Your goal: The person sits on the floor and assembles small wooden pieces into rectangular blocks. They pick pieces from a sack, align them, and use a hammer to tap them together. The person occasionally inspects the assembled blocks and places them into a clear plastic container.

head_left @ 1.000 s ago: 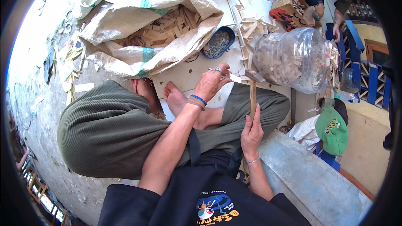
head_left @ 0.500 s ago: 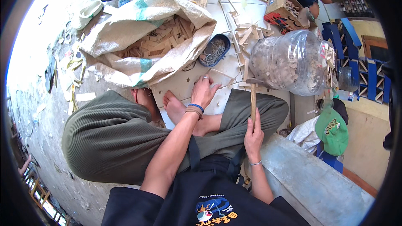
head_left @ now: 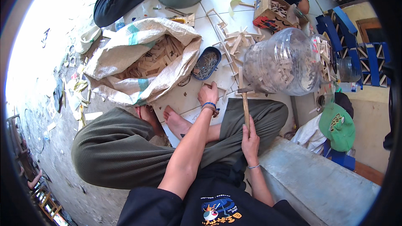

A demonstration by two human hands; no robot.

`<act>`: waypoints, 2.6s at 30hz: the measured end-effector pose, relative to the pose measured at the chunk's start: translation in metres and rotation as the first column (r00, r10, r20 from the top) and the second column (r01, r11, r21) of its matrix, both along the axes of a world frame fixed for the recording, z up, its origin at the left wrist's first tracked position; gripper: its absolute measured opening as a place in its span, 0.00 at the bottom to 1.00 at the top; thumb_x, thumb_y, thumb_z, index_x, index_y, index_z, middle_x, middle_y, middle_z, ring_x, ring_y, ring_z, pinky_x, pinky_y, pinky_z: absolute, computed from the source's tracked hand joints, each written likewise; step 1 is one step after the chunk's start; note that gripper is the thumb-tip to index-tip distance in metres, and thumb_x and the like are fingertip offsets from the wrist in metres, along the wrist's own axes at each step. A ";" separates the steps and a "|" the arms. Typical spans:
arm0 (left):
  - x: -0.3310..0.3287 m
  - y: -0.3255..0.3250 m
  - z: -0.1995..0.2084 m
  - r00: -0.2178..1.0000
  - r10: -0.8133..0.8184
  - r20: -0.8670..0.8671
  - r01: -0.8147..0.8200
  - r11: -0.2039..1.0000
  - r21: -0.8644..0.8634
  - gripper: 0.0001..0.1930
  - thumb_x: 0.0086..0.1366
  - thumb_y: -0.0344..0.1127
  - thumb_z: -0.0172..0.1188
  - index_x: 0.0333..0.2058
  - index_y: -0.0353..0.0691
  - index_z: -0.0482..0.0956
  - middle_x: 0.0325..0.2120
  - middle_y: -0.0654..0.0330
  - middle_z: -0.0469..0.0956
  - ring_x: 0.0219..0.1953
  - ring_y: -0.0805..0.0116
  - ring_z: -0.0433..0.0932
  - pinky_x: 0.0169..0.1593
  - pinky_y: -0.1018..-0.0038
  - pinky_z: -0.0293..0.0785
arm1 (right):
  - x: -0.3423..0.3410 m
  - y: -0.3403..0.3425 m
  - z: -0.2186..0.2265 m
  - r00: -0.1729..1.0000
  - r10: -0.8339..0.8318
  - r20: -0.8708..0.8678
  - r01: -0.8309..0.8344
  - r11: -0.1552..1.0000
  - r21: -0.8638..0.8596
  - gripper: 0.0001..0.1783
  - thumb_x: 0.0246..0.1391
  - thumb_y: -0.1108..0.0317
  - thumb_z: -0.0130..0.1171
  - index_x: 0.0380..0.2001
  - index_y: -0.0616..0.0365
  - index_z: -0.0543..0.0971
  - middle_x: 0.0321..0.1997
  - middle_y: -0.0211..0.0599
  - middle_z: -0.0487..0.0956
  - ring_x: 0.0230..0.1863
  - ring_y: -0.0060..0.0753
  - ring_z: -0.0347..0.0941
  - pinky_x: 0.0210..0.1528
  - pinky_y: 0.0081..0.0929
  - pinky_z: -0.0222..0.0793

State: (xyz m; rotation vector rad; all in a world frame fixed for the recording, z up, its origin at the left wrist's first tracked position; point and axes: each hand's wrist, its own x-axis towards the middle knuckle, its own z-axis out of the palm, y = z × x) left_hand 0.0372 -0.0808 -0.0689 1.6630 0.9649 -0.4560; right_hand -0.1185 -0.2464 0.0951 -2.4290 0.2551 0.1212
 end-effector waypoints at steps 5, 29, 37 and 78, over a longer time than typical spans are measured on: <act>-0.031 0.010 0.042 0.908 -0.160 0.388 0.143 0.987 0.071 0.20 0.70 0.47 0.62 0.38 0.31 0.84 0.29 0.51 0.87 0.34 0.57 0.87 0.36 0.65 0.83 | 0.004 0.000 0.011 0.999 -0.005 -0.038 0.007 0.999 0.044 0.28 0.75 0.59 0.51 0.73 0.47 0.66 0.54 0.59 0.82 0.51 0.65 0.80 0.47 0.47 0.78; -0.043 0.036 0.048 0.591 -0.630 0.503 0.343 0.761 0.550 0.13 0.73 0.31 0.52 0.52 0.49 0.79 0.41 0.54 0.85 0.35 0.48 0.85 0.39 0.55 0.83 | 0.009 0.035 0.023 0.972 0.232 0.035 -0.222 0.958 -0.180 0.31 0.72 0.70 0.54 0.75 0.50 0.65 0.54 0.57 0.83 0.48 0.57 0.83 0.46 0.41 0.78; -0.047 0.036 0.051 0.573 -0.581 0.578 0.288 0.803 0.522 0.10 0.74 0.34 0.54 0.50 0.47 0.80 0.41 0.53 0.85 0.33 0.46 0.85 0.37 0.55 0.82 | 0.014 0.033 0.022 0.928 0.250 0.278 -0.191 0.956 -0.222 0.32 0.70 0.72 0.55 0.75 0.48 0.64 0.44 0.52 0.83 0.37 0.56 0.81 0.38 0.45 0.76; -0.025 0.083 0.326 0.374 -0.077 0.924 0.664 0.718 -0.209 0.11 0.77 0.33 0.58 0.52 0.33 0.80 0.30 0.64 0.84 0.26 0.83 0.71 0.31 0.82 0.70 | 0.118 0.062 0.216 0.964 -0.125 0.236 -0.115 0.605 0.788 0.21 0.77 0.56 0.49 0.58 0.61 0.75 0.41 0.29 0.77 0.36 0.18 0.72 0.34 0.17 0.66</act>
